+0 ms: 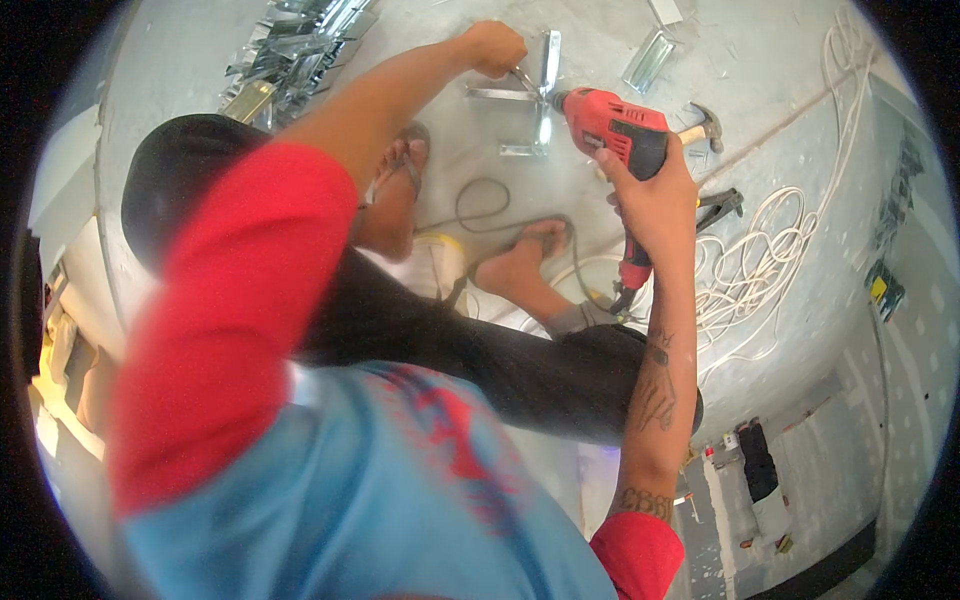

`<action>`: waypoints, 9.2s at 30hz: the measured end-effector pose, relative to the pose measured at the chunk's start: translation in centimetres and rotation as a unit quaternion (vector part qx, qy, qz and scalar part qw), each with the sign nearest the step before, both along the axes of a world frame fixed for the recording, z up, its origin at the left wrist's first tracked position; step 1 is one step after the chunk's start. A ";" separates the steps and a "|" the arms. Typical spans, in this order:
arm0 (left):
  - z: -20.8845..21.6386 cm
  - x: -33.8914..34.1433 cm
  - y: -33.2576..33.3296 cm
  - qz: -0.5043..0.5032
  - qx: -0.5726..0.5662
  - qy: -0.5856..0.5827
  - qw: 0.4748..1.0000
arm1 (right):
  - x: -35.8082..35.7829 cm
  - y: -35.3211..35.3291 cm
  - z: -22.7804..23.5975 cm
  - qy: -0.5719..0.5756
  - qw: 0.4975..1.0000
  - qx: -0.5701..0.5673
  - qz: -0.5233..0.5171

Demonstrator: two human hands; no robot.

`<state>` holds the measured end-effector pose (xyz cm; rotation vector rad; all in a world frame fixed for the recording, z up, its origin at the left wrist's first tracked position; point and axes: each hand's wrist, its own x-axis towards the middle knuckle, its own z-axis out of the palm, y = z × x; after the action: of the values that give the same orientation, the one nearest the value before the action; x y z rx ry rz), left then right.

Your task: The recorder uses various tools including a drill and a riveter to assemble metal frame components on the floor of a construction site.

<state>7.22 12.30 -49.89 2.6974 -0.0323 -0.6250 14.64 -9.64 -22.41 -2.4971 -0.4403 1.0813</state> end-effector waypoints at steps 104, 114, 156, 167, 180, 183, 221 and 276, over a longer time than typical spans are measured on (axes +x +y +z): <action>3.2 -3.8 -18.7 0.396 0.017 0.093 0.913 | -9.7 -22.6 -25.8 0.162 0.249 0.698 -0.651; 3.7 -3.7 -18.8 0.457 -0.032 0.026 0.889 | -9.5 -22.4 -28.6 0.107 0.285 0.649 -0.697; 17.3 2.4 -25.4 0.247 -0.274 -0.391 0.844 | 27.0 -24.3 -14.0 -0.434 0.699 0.366 -0.434; 20.2 3.0 -17.2 0.314 -0.247 -0.176 0.900 | 8.4 -2.6 -13.8 0.154 0.773 0.537 -0.300; 26.7 -13.1 -18.2 0.358 -0.242 -0.045 0.901 | 16.7 -16.7 -28.8 -0.366 0.895 -0.020 -0.255; 25.6 -15.4 -19.8 0.403 -0.245 -0.011 0.882 | 19.5 -20.5 -32.6 -0.334 0.927 -0.157 -0.074; 30.2 -15.7 -17.1 0.468 -0.637 -0.057 0.610 | -9.9 -5.0 11.7 -0.121 0.680 0.661 -0.294; 29.3 -13.7 -15.9 0.398 -0.616 -0.160 0.661 | -18.3 -14.6 11.4 0.054 0.914 0.341 -0.214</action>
<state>-6.49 -3.55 -20.63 1.1996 0.4448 0.1868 -3.62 -24.21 -11.05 -1.7842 -0.1735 0.7177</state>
